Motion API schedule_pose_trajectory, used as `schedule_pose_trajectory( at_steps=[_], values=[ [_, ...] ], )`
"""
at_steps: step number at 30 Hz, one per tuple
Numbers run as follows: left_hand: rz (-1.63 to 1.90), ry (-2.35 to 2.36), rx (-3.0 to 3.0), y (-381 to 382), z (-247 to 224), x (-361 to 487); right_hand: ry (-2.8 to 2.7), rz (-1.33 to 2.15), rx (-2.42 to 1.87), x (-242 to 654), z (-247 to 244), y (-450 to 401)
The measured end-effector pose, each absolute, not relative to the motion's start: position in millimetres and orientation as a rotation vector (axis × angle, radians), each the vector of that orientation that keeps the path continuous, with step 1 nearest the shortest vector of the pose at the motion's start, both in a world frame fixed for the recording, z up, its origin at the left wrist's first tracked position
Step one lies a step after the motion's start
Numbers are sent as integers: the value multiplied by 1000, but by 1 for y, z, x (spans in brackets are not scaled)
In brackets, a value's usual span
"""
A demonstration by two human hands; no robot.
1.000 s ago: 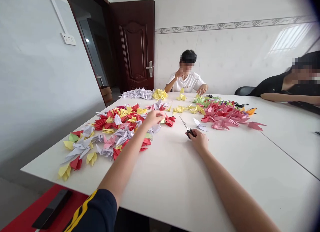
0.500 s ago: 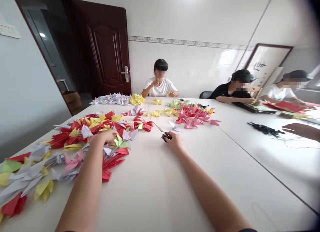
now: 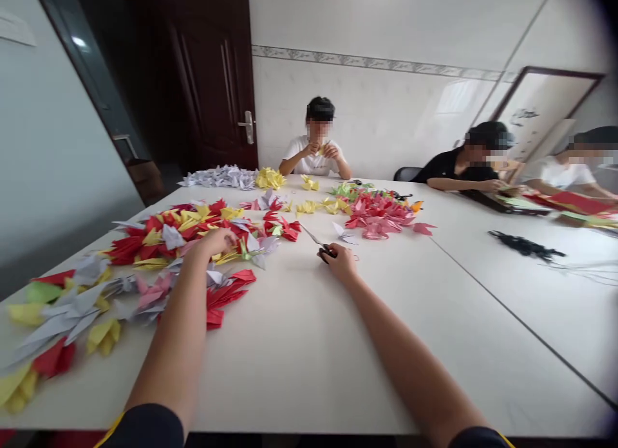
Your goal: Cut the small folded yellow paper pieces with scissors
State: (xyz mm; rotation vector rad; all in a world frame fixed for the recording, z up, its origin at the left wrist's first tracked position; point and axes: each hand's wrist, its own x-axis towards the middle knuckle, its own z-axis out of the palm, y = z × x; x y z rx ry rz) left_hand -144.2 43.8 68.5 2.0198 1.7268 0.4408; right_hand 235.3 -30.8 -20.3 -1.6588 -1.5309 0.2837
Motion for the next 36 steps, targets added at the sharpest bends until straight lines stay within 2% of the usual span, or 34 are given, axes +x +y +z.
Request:
schedule_pose_trajectory(
  at_steps=[3, 15, 26, 31, 33, 36],
  values=[
    [430, 1725, 2000, 38, 80, -142, -1524, 328, -1647, 237, -23, -30],
    [747, 1751, 1992, 20, 108, -142, -1549, 331, -1644, 237, -23, -32],
    [682, 1842, 1965, 20, 106, -148, -1575, 361, -1661, 236, -24, -32],
    [857, 1687, 1935, 20, 112, -143, -1577, 343, -1642, 238, -24, -32],
    [950, 1548, 1919, 21, 114, -134, -1531, 431, -1602, 237, -23, -32],
    [1103, 1296, 1861, 22, 111, -104, -1394, 753, -1383, 228, -20, -34]
  ],
)
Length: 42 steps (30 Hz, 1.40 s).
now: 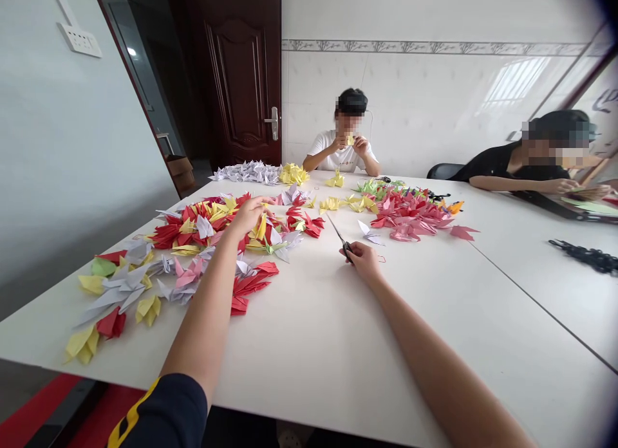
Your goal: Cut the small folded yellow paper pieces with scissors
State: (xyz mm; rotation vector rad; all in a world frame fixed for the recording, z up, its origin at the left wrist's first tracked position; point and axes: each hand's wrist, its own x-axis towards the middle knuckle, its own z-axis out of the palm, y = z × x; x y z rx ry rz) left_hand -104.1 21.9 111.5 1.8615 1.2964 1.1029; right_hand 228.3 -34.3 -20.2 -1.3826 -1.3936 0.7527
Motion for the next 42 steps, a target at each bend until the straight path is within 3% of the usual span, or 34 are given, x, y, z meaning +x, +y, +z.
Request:
schedule_pose_trajectory(
  at_steps=[5, 10, 16, 26, 31, 42],
  values=[
    [1185, 962, 1680, 8, 76, -17, -1233, 1223, -1028, 196, -16, -43],
    [1346, 959, 1703, -24, 25, 48, -1169, 1409, -897, 178, -12, -51],
    [1494, 998, 1742, -31, 7, 46, -1109, 1412, -888, 179, -11, -51],
    [1261, 1303, 1944, -19, -13, 42, -1020, 1325, -815, 182, -17, -46],
    [1140, 1221, 1943, -16, -11, 36, -1046, 1301, -832, 185, -16, -46],
    [1208, 1247, 1849, -9, -14, 34, -1100, 1248, -885, 186, -15, -48]
  ],
)
